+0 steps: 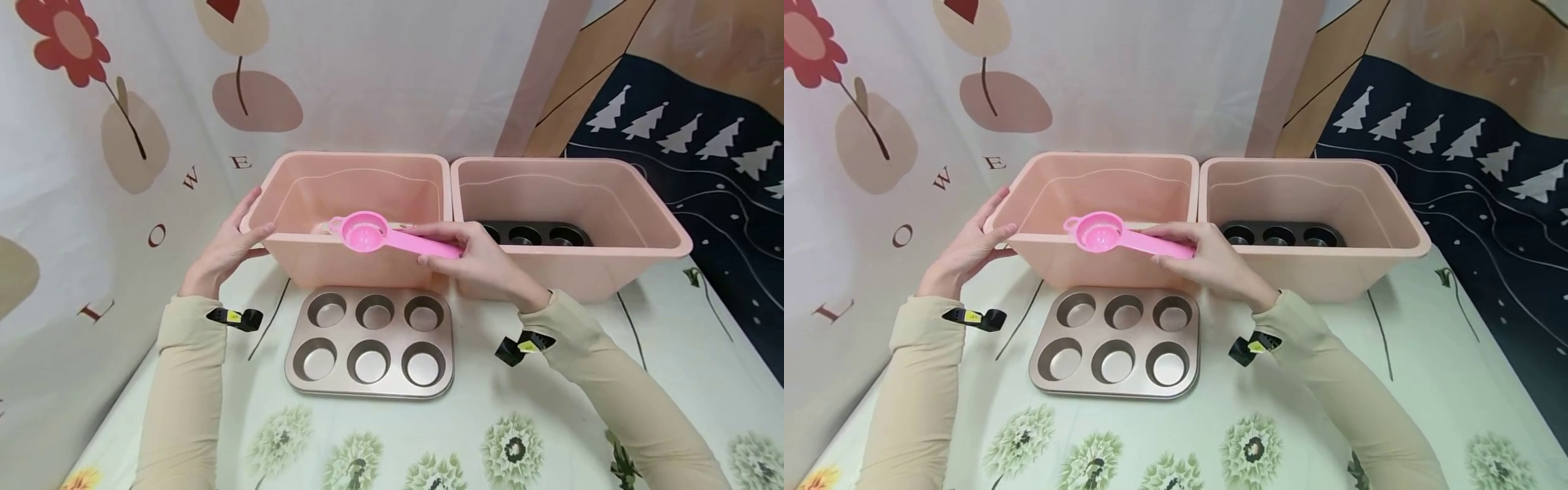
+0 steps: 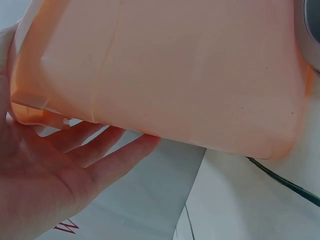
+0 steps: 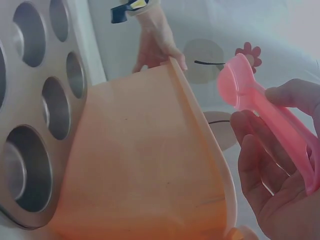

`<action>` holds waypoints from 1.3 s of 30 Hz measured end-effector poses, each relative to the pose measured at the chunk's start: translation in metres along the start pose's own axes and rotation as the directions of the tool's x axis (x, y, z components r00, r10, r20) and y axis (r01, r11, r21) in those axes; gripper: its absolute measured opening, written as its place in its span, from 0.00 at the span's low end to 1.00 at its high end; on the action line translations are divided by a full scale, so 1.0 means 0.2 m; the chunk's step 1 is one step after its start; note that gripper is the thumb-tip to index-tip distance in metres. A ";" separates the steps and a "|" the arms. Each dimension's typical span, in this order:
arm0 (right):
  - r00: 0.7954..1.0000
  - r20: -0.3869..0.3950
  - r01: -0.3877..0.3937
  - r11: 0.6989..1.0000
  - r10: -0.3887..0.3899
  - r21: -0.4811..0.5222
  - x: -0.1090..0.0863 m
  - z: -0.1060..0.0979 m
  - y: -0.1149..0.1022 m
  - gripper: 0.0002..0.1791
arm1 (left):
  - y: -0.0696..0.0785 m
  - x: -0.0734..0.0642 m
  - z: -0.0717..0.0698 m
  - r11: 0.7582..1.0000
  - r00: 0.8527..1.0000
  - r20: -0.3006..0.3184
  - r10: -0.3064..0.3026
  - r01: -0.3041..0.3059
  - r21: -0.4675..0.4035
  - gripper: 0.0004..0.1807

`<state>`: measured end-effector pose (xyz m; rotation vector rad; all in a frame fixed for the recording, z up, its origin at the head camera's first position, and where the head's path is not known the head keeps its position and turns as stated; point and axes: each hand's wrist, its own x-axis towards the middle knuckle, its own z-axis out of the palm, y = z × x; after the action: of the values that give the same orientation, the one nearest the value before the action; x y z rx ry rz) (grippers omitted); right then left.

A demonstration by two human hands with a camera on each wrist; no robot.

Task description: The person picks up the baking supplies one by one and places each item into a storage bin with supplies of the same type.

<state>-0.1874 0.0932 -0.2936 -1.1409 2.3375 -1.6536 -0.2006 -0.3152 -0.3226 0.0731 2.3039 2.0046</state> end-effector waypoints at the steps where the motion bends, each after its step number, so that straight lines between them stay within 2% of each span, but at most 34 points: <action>1: 1.000 0.005 0.002 1.000 -0.002 0.014 0.01 0.00 0.00 0.21 | 0.00 0.00 0.00 1.000 1.000 0.002 -0.002 0.002 0.001 0.45; 9: 0.999 0.033 -0.025 0.995 0.022 0.097 0.11 -0.02 -0.02 0.20 | -0.01 -0.01 -0.01 0.999 1.000 0.019 0.021 -0.020 -0.036 0.45; 15: 0.998 0.040 -0.053 0.989 0.048 0.138 0.20 -0.02 -0.05 0.20 | -0.01 -0.01 -0.02 0.999 1.000 -0.009 0.009 -0.009 -0.035 0.45; 28: 0.991 0.051 -0.126 0.984 0.120 0.127 0.35 0.02 -0.03 0.19 | 0.00 0.00 0.00 0.999 1.000 -0.005 0.006 -0.006 -0.032 0.45; 34: 0.993 0.048 -0.112 0.992 0.109 0.061 0.40 0.06 0.02 0.18 | 0.01 0.01 0.00 1.000 1.000 0.001 0.004 -0.004 -0.023 0.45; 39: 0.990 0.050 -0.130 0.992 0.129 0.004 0.44 0.09 0.06 0.18 | -0.01 0.01 -0.01 1.000 1.000 0.000 0.010 -0.010 -0.008 0.45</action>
<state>-0.2492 0.0281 -0.2797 -0.9934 2.3200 -1.5705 -0.2021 -0.3171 -0.3241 0.0841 2.3001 2.0180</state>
